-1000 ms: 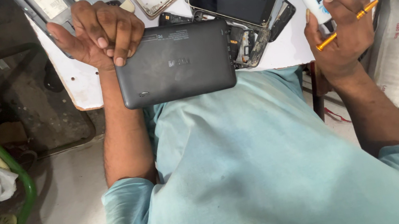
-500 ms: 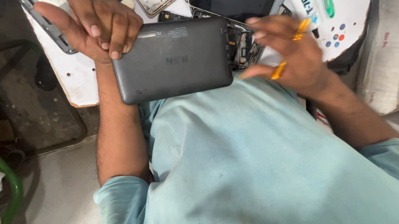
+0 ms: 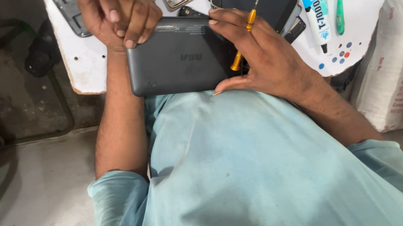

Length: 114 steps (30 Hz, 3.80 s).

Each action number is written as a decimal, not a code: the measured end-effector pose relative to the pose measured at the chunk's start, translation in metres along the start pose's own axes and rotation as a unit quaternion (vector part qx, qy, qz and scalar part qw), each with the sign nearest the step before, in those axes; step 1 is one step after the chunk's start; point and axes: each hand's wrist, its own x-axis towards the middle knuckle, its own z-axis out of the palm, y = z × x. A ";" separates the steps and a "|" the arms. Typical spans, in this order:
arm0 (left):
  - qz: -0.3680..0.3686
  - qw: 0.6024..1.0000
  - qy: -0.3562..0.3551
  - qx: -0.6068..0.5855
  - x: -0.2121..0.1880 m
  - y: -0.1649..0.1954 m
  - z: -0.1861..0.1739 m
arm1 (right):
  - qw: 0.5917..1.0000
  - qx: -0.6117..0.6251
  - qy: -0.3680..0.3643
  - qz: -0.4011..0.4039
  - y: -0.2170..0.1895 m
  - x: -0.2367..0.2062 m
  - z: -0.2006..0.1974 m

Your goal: The person disassembles a black tablet, removes the back cover, and inspects the internal components. They then reassemble the tablet, using a screwdriver to secure the back cover.

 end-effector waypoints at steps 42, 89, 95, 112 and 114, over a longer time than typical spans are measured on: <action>-0.153 0.932 0.030 0.327 0.021 -0.012 0.050 | 0.964 -0.101 0.242 0.046 0.038 -0.002 0.003; -0.198 0.415 -0.160 0.874 0.093 -0.077 0.100 | 0.982 0.064 0.155 -0.088 0.038 -0.015 0.031; -0.225 0.438 -0.147 0.858 0.102 -0.078 0.090 | 0.984 0.059 0.144 -0.080 0.037 -0.016 0.027; -0.368 0.507 -0.053 0.778 0.120 -0.075 0.052 | 0.987 0.083 0.114 -0.082 0.036 -0.015 0.024; -0.332 0.510 -0.058 0.791 0.119 -0.076 0.049 | 0.987 0.083 0.115 -0.081 0.036 -0.015 0.024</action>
